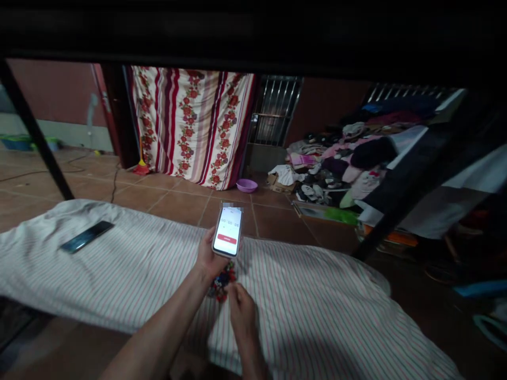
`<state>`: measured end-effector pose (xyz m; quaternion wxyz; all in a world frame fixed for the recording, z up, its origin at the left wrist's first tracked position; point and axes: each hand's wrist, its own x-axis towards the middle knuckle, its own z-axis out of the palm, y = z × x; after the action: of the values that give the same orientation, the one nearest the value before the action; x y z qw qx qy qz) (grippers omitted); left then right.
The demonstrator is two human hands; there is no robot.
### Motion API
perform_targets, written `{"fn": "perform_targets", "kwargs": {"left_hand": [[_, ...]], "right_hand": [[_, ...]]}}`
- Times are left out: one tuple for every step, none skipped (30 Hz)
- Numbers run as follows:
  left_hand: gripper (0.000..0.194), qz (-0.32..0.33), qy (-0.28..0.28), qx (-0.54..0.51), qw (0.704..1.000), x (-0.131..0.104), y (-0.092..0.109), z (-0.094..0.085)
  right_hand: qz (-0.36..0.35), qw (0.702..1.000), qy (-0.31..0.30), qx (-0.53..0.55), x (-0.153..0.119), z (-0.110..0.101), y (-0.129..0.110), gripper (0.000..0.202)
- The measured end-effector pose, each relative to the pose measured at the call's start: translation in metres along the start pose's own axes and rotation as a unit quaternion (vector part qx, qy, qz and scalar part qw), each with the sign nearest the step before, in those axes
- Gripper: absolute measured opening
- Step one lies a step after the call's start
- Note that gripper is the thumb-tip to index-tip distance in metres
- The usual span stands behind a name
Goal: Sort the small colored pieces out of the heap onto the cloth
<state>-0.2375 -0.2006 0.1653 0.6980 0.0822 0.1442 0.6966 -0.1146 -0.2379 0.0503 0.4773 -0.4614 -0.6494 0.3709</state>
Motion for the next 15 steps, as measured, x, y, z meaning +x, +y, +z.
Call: {"fn": "perform_targets", "kwargs": {"left_hand": [[0.037, 0.0, 0.005, 0.004, 1.0, -0.011, 0.009, -0.01], [0.038, 0.002, 0.008, 0.006, 1.0, -0.021, 0.017, -0.02], [0.039, 0.008, 0.011, 0.004, 1.0, -0.03, 0.025, -0.032], [0.04, 0.015, 0.017, 0.002, 1.0, -0.038, 0.032, -0.045], [0.041, 0.023, 0.026, -0.004, 0.999, -0.045, 0.039, -0.057], [0.042, 0.034, 0.031, -0.011, 0.999, -0.05, 0.047, -0.07], [0.042, 0.042, 0.036, -0.019, 0.998, -0.054, 0.054, -0.081], [0.042, 0.052, 0.042, -0.024, 0.997, -0.058, 0.061, -0.092], [0.042, 0.061, 0.049, -0.03, 0.997, -0.06, 0.069, -0.102], [0.043, 0.067, 0.055, -0.035, 0.996, -0.062, 0.077, -0.11], [0.044, 0.07, 0.06, -0.039, 0.995, -0.063, 0.085, -0.118], [0.046, 0.072, 0.062, -0.041, 0.995, -0.063, 0.093, -0.125], [0.049, 0.074, 0.064, -0.043, 0.994, -0.063, 0.101, -0.131], [0.051, 0.075, 0.064, -0.044, 0.994, -0.062, 0.109, -0.136], [0.053, 0.079, 0.064, -0.045, 0.994, -0.062, 0.117, -0.142]], "right_hand": [[0.019, 0.999, 0.039, -0.02, 0.004, -0.005, 0.006, 0.045], [0.041, 0.995, 0.078, -0.042, 0.008, -0.009, 0.012, 0.045], [0.061, 0.99, 0.106, -0.065, 0.013, -0.012, 0.019, 0.047], [0.069, 0.987, 0.126, -0.076, 0.017, -0.014, 0.026, 0.051], [0.07, 0.985, 0.134, -0.083, 0.021, -0.014, 0.032, 0.055], [0.068, 0.983, 0.141, -0.09, 0.025, -0.014, 0.038, 0.058], [0.065, 0.982, 0.148, -0.094, 0.029, -0.012, 0.044, 0.061], [0.062, 0.982, 0.152, -0.096, 0.032, -0.009, 0.048, 0.063], [0.06, 0.981, 0.155, -0.098, 0.035, -0.007, 0.052, 0.064], [0.057, 0.98, 0.161, -0.103, 0.038, -0.004, 0.056, 0.066], [0.053, 0.978, 0.167, -0.111, 0.04, -0.002, 0.058, 0.066], [0.047, 0.976, 0.176, -0.123, 0.041, 0.0, 0.06, 0.067], [0.039, 0.973, 0.184, -0.136, 0.042, 0.002, 0.061, 0.067], [0.03, 0.97, 0.19, -0.151, 0.043, 0.004, 0.062, 0.066], [0.02, 0.967, 0.193, -0.163, 0.043, 0.005, 0.061, 0.065]]}}
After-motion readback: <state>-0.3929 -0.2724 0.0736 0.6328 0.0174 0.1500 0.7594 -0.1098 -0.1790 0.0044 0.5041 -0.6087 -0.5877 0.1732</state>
